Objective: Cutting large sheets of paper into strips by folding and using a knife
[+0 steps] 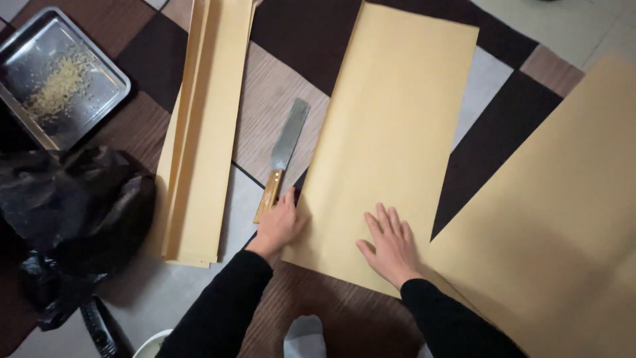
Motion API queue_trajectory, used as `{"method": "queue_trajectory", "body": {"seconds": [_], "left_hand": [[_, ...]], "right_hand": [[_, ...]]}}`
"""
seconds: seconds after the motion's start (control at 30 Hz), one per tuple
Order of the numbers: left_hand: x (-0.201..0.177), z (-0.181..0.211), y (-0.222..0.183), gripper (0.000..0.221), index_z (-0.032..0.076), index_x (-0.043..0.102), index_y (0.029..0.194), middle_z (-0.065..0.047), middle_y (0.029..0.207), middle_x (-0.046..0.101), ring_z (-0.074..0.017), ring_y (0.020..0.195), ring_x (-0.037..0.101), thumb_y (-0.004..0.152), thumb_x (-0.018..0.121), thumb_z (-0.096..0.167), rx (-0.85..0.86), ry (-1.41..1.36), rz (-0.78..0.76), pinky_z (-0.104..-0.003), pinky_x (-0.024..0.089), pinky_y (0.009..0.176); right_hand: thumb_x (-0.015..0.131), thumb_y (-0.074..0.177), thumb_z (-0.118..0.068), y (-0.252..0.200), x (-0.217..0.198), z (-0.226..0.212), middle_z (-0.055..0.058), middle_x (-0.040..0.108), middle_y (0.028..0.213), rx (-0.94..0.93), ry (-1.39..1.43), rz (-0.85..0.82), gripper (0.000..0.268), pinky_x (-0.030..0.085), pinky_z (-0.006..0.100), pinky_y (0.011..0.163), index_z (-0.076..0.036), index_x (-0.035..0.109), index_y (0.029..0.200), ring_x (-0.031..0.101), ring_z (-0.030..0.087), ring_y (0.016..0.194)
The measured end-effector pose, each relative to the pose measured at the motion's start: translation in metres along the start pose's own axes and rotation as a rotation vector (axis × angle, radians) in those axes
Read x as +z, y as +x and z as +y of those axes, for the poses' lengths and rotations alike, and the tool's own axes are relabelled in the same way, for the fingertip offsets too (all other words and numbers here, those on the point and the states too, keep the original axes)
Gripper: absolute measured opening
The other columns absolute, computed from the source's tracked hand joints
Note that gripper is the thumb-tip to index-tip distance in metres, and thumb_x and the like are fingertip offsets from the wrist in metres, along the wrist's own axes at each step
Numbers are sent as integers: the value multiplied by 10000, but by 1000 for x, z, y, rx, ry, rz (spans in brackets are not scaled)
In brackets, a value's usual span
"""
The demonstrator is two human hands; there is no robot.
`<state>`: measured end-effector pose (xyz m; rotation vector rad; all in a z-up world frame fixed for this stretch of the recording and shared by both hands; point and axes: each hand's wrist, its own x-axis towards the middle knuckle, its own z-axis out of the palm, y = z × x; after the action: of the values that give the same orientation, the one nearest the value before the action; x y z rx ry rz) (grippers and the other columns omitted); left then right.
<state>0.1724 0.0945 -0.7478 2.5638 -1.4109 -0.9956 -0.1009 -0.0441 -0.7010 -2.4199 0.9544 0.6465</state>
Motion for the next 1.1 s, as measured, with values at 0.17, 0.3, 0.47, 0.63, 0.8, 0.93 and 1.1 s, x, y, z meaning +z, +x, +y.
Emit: {"method": "queue_trajectory", "body": {"seconds": [0.17, 0.3, 0.47, 0.63, 0.8, 0.93, 1.1], "left_hand": [[34, -12, -1, 798, 26, 316, 1678, -293, 1339, 745, -542, 1237, 754, 1043, 706, 313, 19, -146, 98, -682, 618, 1037], [36, -19, -2, 724, 87, 395, 1674, -249, 1465, 694, -536, 1250, 737, 1026, 683, 236, 89, -220, 181, -686, 635, 1017], [11, 25, -53, 784, 15, 387, 1716, -243, 1342, 585, -562, 1125, 743, 963, 605, 22, 155, -172, 228, -660, 678, 867], [39, 54, -66, 912, -90, 344, 1735, -236, 1288, 534, -534, 1058, 742, 871, 632, -30, 274, -106, 206, -625, 689, 724], [72, 80, -59, 864, -136, 437, 1685, -189, 1227, 584, -369, 1030, 736, 863, 664, 3, 310, 260, 267, -493, 716, 632], [82, 90, -60, 783, -142, 478, 1663, -193, 1208, 606, -369, 973, 744, 911, 619, 20, 367, 245, 288, -489, 701, 585], [41, 39, -36, 565, 148, 684, 1477, -83, 1125, 635, -331, 922, 701, 933, 707, 304, 591, 227, 634, -493, 586, 671]], "right_hand": [[597, 1080, -645, 37, 58, 21, 163, 245, 1904, -31, -45, 252, 834, 228, 691, 1356, -230, 387, 1772, 222, 442, 1742], [608, 1058, -651, 63, 67, 21, 167, 262, 1905, -64, -14, 362, 848, 205, 715, 1355, -222, 418, 1764, 230, 452, 1743], [667, 1012, -592, 69, 86, 19, 160, 295, 1900, -51, 43, 458, 852, 190, 724, 1361, -209, 465, 1745, 228, 445, 1750], [728, 973, -606, 83, 90, 21, 91, 432, 1829, -17, 80, 554, 750, 264, 735, 1337, -266, 623, 1633, 322, 398, 1718], [510, 1101, -852, 131, 78, 22, -205, 828, 1092, 201, 363, 485, 491, 524, 528, 1048, -488, 828, 1189, 785, 181, 1153], [618, 1000, -835, 143, 80, 24, -42, 864, 968, 198, 416, 328, 578, 515, 567, 1007, -309, 855, 1023, 806, 340, 1132], [766, 931, -777, 148, 87, 48, -4, 820, 846, 237, 534, 276, 496, 494, 509, 921, -283, 803, 907, 811, 355, 983]]}}
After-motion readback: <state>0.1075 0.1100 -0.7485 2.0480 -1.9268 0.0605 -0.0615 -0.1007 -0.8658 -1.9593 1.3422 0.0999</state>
